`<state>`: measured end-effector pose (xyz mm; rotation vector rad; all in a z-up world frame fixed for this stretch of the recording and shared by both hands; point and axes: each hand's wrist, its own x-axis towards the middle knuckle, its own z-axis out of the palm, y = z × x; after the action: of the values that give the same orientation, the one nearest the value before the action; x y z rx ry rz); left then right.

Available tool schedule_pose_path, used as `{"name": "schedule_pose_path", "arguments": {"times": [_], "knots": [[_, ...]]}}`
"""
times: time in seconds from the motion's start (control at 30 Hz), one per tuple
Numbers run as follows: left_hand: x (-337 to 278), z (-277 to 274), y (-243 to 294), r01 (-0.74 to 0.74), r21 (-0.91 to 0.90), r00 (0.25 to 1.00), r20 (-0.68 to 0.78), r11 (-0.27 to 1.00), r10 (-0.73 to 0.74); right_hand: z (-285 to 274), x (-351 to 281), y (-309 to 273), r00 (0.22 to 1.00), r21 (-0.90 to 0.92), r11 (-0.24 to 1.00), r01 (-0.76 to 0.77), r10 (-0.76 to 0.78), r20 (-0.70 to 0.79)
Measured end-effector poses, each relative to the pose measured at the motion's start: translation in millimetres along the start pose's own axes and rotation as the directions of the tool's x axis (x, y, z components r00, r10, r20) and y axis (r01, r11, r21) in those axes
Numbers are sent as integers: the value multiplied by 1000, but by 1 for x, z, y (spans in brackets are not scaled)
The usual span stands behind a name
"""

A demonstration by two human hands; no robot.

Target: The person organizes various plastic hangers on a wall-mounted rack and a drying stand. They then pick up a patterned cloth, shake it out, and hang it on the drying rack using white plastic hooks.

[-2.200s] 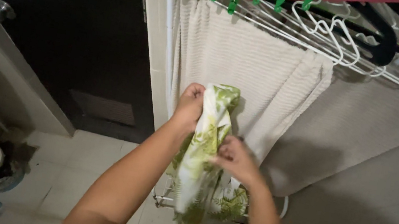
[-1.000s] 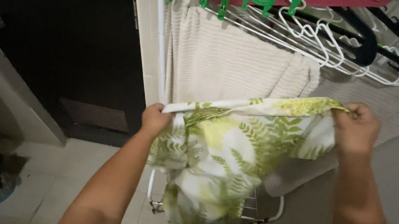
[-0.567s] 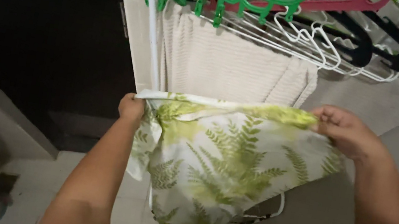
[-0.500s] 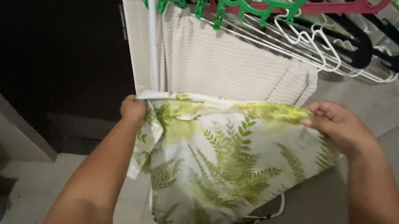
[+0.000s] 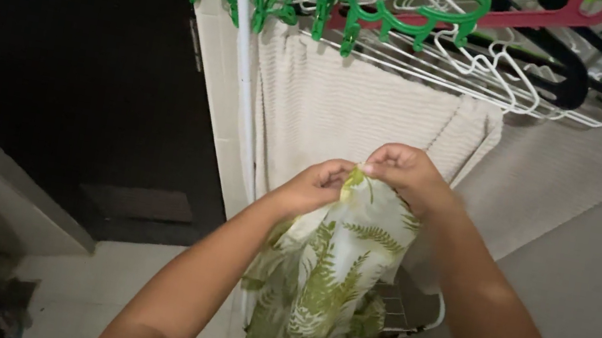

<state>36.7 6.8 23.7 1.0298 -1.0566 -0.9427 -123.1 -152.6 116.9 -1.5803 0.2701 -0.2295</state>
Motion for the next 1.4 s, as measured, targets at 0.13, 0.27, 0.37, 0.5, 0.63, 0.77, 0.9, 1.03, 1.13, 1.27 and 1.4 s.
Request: {"name": "schedule_pose_path", "arguments": {"times": [0.13, 0.27, 0.37, 0.5, 0.63, 0.77, 0.9, 1.03, 1.13, 1.27, 1.4], "knots": [[-8, -25, -16, -5, 163, 1000, -5, 987, 6, -2, 5, -1, 998, 6, 998, 61, -61, 1], [-30, -36, -22, 201, 387, 978, -32, 900, -205, 4, -5, -26, 999, -35, 998, -45, 44, -20], [-41, -47, -36, 292, 392, 956, -119, 872, -267, 4, -9, -46, 974, 18, 999, -49, 44, 221], [-46, -99, -69, 236, 69, 925, -320, 969, -202, -5, -19, -56, 924, -166, 985, 35, 31, 381], [-45, -108, -36, 94, -101, 916, -381, 990, -125, -6, -24, -58, 934, -304, 951, 50, 63, 352], [-46, -113, -9, -24, -164, 882, -468, 986, -57, -16, -25, -52, 965, -287, 958, 20, 57, 256], [-44, -117, 6, -102, -172, 891, -454, 980, 13, -28, -23, -47, 995, -316, 947, 63, -35, 92], [-48, -109, 34, -66, -106, 932, -361, 992, 23, -38, -20, -38, 981, -417, 905, 88, -152, -123], [-45, -103, 48, 91, -35, 957, -273, 995, -97, -54, -11, -23, 883, -536, 832, 142, -352, -312], [-32, -78, 60, 177, -23, 959, -219, 984, -178, -42, -15, -24, 697, -632, 744, 217, -571, -434], [6, -54, 34, 176, -111, 904, -375, 978, -205, 25, -42, -58, 258, -940, -196, -280, -958, 123]]}}
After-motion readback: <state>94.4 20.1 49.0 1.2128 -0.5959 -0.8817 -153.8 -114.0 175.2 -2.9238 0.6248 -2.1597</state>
